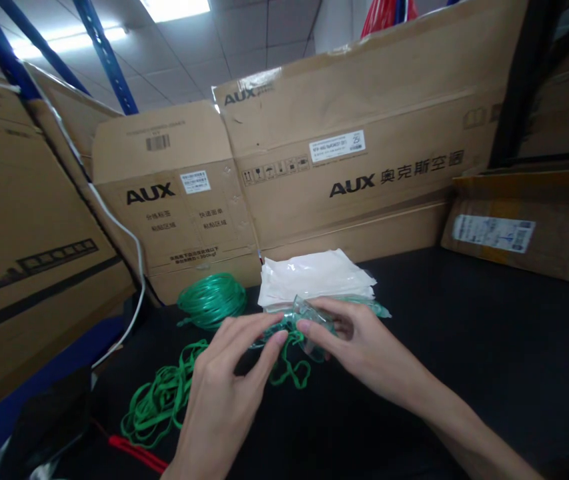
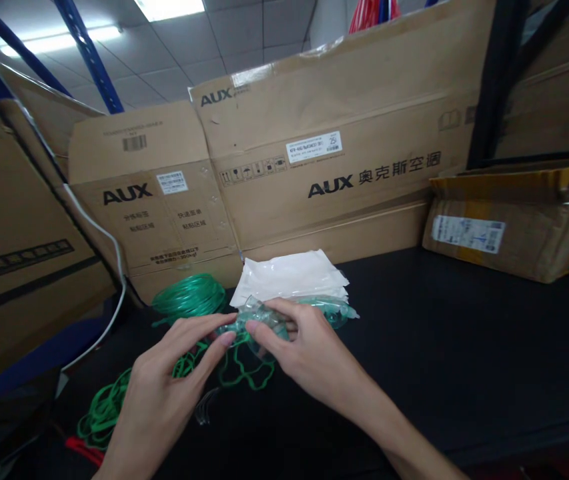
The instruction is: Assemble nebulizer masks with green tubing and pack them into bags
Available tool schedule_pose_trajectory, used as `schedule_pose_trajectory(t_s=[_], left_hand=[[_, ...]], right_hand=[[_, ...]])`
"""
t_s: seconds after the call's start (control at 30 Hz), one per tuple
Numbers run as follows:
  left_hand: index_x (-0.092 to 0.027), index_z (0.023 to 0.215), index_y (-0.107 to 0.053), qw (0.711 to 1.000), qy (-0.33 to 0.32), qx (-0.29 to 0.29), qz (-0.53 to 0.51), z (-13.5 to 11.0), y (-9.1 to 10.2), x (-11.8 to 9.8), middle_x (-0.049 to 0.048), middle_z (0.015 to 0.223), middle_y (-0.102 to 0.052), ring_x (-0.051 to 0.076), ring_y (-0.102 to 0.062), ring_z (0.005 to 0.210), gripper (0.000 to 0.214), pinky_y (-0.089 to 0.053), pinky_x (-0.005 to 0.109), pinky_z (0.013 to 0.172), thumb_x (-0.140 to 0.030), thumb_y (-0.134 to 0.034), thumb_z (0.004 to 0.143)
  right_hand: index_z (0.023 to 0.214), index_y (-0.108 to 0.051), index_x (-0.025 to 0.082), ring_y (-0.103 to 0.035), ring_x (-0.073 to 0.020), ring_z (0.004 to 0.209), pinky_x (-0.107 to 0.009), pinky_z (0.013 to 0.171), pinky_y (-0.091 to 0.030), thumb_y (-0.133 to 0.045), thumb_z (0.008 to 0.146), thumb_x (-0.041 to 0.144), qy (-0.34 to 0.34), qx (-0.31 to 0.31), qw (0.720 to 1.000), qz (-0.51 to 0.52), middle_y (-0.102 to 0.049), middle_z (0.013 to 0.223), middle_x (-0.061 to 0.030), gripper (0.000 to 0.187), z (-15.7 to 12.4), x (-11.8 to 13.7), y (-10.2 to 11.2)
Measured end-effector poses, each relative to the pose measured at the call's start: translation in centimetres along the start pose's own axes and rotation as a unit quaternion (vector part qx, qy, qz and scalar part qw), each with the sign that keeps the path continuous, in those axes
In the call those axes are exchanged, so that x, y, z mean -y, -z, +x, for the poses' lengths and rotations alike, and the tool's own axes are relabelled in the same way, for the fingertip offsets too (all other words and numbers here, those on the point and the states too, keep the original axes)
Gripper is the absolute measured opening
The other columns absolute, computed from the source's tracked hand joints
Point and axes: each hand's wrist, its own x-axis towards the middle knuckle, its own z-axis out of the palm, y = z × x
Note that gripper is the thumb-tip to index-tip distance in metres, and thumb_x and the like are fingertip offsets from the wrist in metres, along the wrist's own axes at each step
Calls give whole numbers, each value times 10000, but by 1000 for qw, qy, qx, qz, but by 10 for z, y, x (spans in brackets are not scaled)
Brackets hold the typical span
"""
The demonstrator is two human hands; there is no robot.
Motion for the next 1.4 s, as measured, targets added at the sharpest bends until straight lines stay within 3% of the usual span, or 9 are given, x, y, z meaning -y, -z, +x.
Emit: schedule_pose_trajectory(t_s=[0.17, 0.4, 0.63, 0.8, 0.9, 0.97, 1.03, 1.13, 1.4], left_hand=[[-208, 1021, -741, 999, -44, 18, -26, 0, -2, -2, 17, 1026, -766, 163, -686, 960, 129, -505, 271, 894, -141, -646, 965], [-195, 996, -721, 999, -3, 37, 18, -2, -3, 8, 28, 1007, -753, 189, -662, 951, 96, -496, 319, 888, -157, -635, 971], [-189, 975, -717, 998, 42, 29, 36, -2, -11, 17, 38, 1004, -733, 201, -660, 958, 115, -483, 326, 895, -202, -604, 991], [-197, 990, -724, 992, 104, 14, 69, -4, -4, 29, 53, 1049, -728, 230, -666, 990, 178, -479, 358, 920, -290, -574, 1006], [-222, 995, -730, 988, 154, 10, 32, -4, 2, 29, 32, 1038, -726, 209, -670, 941, 183, -501, 318, 853, -342, -592, 995], [-232, 1000, -735, 986, 164, 15, -31, -2, 3, 22, 20, 999, -725, 193, -676, 909, 178, -510, 290, 806, -351, -604, 986], [-234, 1018, -741, 981, 167, 24, -95, -1, 2, 13, 15, 970, -727, 186, -684, 907, 168, -516, 277, 797, -335, -613, 979], [-236, 1053, -748, 972, 181, 22, -148, 0, -3, 4, 12, 959, -736, 179, -692, 888, 169, -521, 267, 794, -322, -631, 965], [-205, 939, -753, 952, 244, 1, -184, -1, -7, 3, 8, 840, -751, 170, -686, 755, 195, -519, 238, 678, -385, -698, 888]], right_hand=[[961, -723, 176, -584, -134, 694, -223, 594, -480, -658, 935, 351, 10, -1, 999, -34, -686, 850, -1, 189, -1, 0, -2], [986, -742, 194, -624, -175, 709, -275, 635, -497, -659, 926, 365, 18, -34, 993, -112, -724, 877, -23, 200, -1, -2, -1], [1004, -748, 180, -686, -264, 915, -335, 809, -543, -651, 927, 367, 14, -65, 987, -144, -714, 837, -47, 224, 3, -7, -7], [1027, -738, 164, -621, -164, 650, -268, 608, -518, -618, 951, 385, 15, -65, 995, -78, -683, 788, -24, 262, 0, 2, -1], [1117, -722, 162, -550, -120, 535, -244, 511, -484, -637, 941, 449, 3, -28, 999, -23, -686, 789, -11, 347, -1, 7, 3], [1174, -716, 173, -612, -134, 623, -248, 587, -535, -664, 930, 449, 9, -1, 1000, 3, -713, 881, -26, 371, -1, 7, 3], [1215, -713, 196, -687, -173, 861, -270, 778, -578, -684, 931, 400, 34, 15, 999, 27, -731, 1050, -51, 352, -1, 6, 1], [1275, -696, 248, -639, -200, 1192, -309, 1035, -512, -685, 946, 304, 71, 33, 995, 54, -701, 1273, -50, 333, -2, 4, 0], [1273, -717, 307, -601, -210, 1270, -354, 1134, -423, -717, 932, 210, 146, 60, 987, 0, -680, 1351, -43, 354, -1, 7, 6]])
